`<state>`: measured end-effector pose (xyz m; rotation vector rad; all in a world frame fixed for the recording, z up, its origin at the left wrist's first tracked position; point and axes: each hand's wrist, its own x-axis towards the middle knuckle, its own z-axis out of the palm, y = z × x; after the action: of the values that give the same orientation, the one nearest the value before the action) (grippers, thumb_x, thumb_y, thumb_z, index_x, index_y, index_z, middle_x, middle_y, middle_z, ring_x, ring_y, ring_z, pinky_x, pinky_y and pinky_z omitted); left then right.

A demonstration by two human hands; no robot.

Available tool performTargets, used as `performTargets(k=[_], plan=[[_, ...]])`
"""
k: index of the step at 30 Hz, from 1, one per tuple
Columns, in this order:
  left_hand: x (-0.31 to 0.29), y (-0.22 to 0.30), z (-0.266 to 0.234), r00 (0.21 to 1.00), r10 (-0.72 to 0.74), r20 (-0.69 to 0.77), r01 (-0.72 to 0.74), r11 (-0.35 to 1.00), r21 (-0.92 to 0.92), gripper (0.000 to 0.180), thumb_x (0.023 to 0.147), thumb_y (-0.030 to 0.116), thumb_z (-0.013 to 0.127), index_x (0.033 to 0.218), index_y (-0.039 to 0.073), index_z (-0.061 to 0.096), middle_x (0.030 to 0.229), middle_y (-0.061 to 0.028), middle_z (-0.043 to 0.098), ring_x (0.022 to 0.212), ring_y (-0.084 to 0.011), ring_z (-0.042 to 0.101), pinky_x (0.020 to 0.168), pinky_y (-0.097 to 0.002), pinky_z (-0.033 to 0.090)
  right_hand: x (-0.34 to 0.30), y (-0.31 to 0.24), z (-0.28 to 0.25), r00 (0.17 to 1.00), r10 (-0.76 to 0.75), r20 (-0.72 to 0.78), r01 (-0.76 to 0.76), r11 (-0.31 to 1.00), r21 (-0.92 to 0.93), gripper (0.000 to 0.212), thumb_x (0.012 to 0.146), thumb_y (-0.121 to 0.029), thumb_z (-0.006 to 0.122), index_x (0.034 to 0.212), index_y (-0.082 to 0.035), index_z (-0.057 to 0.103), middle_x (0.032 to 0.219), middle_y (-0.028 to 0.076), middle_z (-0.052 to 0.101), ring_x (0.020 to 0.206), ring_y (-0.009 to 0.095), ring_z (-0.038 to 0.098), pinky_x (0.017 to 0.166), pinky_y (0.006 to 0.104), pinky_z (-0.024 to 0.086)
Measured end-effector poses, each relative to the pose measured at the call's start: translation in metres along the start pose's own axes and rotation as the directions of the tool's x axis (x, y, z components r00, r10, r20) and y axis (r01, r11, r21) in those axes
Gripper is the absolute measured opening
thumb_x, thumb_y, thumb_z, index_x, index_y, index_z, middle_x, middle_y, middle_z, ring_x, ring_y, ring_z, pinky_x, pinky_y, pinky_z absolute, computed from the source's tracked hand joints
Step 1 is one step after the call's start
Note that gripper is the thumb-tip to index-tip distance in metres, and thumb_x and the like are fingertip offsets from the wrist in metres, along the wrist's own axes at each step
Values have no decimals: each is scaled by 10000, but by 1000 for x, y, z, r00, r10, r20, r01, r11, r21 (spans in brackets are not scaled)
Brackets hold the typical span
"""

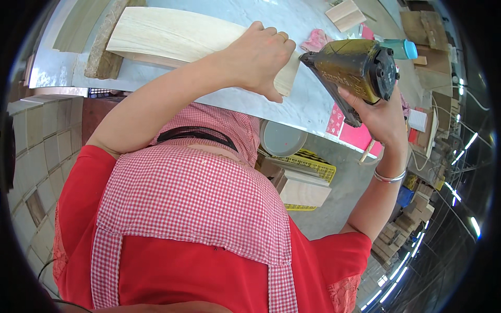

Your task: Assembling wooden boards into a box frame using wood glue and a pneumatic nail gun.

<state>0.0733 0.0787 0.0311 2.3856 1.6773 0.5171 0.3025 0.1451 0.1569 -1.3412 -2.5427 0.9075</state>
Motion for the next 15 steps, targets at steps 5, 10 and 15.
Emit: performTargets(k=[5, 10, 15], plan=[[0, -1, 2, 1000, 7, -27, -8, 1000, -12, 729, 535, 526, 868, 984, 3, 629, 948, -129, 662, 952, -277, 628, 842, -399, 423, 4, 5, 1, 999, -34, -28, 35, 999, 11, 355, 847, -113, 778, 1157, 10, 657, 1016, 62, 721, 839, 120, 650, 695, 283, 527], [0, -1, 4, 999, 13, -42, -14, 1000, -4, 736, 531, 525, 873, 987, 0, 635, 959, -132, 668, 959, -275, 628, 839, -398, 424, 8, -7, -3, 967, 253, -25, -254, 966, -51, 466, 810, -138, 822, 1195, 17, 611, 1061, 80, 716, 913, 138, 658, 807, 300, 529], [0, -1, 4, 999, 17, -49, -18, 1000, -11, 777, 512, 546, 875, 1000, -10, 637, 981, -140, 673, 972, -277, 628, 838, -389, 424, 18, -27, -7, 913, 406, 39, -399, 908, -125, 443, 805, -138, 824, 1177, 12, 634, 1070, 77, 721, 933, 131, 664, 819, 288, 528]])
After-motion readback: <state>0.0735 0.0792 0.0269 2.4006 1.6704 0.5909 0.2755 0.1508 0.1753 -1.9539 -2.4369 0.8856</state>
